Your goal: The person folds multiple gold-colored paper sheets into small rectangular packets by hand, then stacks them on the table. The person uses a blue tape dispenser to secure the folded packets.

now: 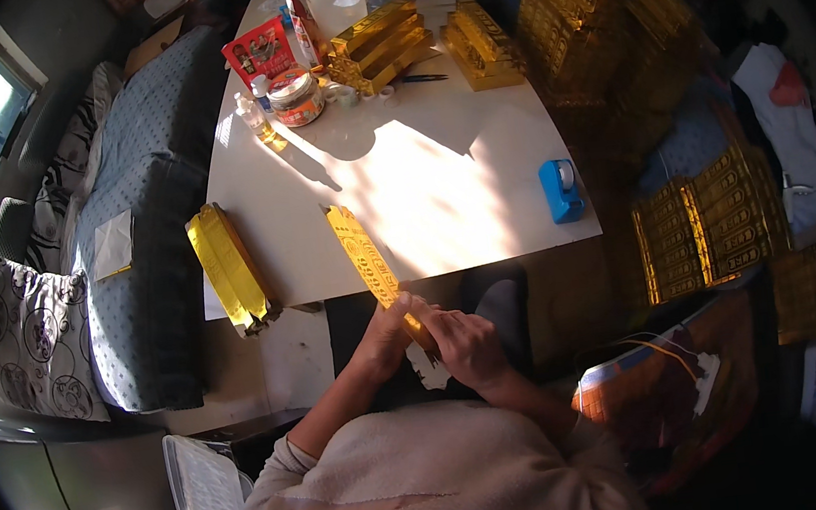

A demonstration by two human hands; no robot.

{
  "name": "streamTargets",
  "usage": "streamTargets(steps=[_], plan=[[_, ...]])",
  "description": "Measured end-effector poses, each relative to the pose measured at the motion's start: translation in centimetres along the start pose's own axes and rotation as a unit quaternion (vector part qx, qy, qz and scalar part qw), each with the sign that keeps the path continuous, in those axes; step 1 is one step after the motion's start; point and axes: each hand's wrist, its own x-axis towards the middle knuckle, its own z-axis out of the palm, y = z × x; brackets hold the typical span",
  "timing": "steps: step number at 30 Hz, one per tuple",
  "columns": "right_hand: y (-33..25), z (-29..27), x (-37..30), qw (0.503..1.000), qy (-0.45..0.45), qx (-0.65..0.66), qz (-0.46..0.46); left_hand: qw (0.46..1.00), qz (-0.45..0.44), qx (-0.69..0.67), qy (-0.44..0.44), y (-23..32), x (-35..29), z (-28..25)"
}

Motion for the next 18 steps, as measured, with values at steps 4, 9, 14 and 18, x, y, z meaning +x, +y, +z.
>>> streamTargets(steps=[4, 9, 14, 18], plan=[[-0.2, 0.1, -0.1, 0.999, -0.024, -0.047, -0.013, 0.996, 0.046, -0.006, 0.077, 0.7, -0.3, 1.6], [-0.9, -0.9, 0.4, 0.999, 0.026, -0.015, -0.026, 0.989, 0.088, -0.061, 0.105, 2.3, 0.7, 1.2], [-1.1, -1.2, -0.9, 0.999, 0.021, 0.029, -0.029, 0.973, 0.127, -0.092, 0.168, 3.6, 1.9, -0.3], [-1.0, -1.3, -2.7, 0.994, -0.037, 0.103, 0.013, 0.966, 0.165, -0.044, 0.194, 5.1, 2.6, -2.6]])
